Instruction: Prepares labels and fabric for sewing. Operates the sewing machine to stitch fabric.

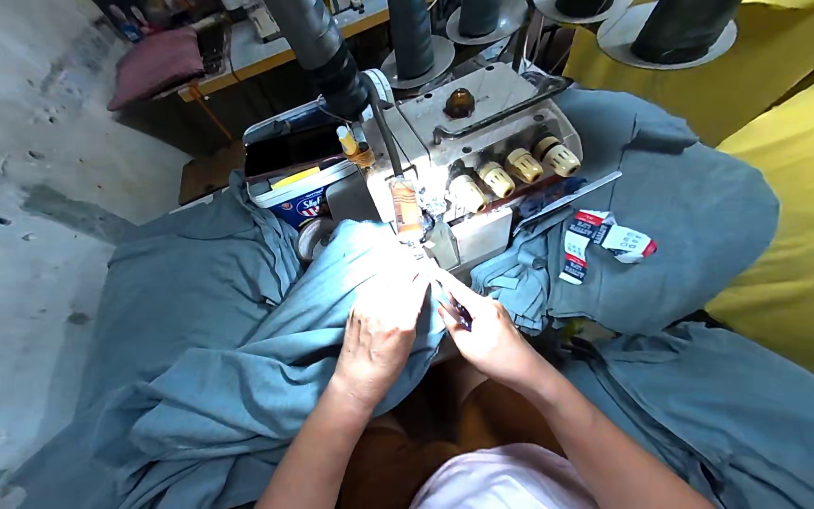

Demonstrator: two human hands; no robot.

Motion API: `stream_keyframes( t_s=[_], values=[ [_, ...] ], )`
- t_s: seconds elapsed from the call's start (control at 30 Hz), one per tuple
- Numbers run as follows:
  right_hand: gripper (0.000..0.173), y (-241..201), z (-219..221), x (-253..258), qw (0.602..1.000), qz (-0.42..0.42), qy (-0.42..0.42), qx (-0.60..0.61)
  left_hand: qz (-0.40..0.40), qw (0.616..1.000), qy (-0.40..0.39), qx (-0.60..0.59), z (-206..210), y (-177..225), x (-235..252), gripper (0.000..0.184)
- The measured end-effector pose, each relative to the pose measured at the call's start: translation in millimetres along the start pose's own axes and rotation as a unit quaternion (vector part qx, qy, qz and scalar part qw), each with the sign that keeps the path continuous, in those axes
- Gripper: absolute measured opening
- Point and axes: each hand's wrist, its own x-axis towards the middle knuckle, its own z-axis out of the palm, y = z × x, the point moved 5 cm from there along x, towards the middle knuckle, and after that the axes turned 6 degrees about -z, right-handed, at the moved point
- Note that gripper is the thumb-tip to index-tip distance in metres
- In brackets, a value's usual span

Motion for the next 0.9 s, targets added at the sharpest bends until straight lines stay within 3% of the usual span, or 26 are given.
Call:
stream_keyframes(
  t_s=[0.37,0.73,0.9],
  values=[
    [0.045,9.5,6.2,-7.9,0.994,0.027,0.071,0.084,0.01,0.999,0.004,0.037,1.3,0.5,3.0,0.019],
    [0.044,11.4,5.6,-7.8,0.99,0.025,0.084,0.108,0.0,1.0,0.004,0.028,3.0,-3.0,5.8,0.018],
    [0.04,9.0,3.9,-10.6,0.985,0.006,0.1,0.137,-0.015,0.999,-0.04,0.027,3.8,1.7,3.9,0.03]
  ],
)
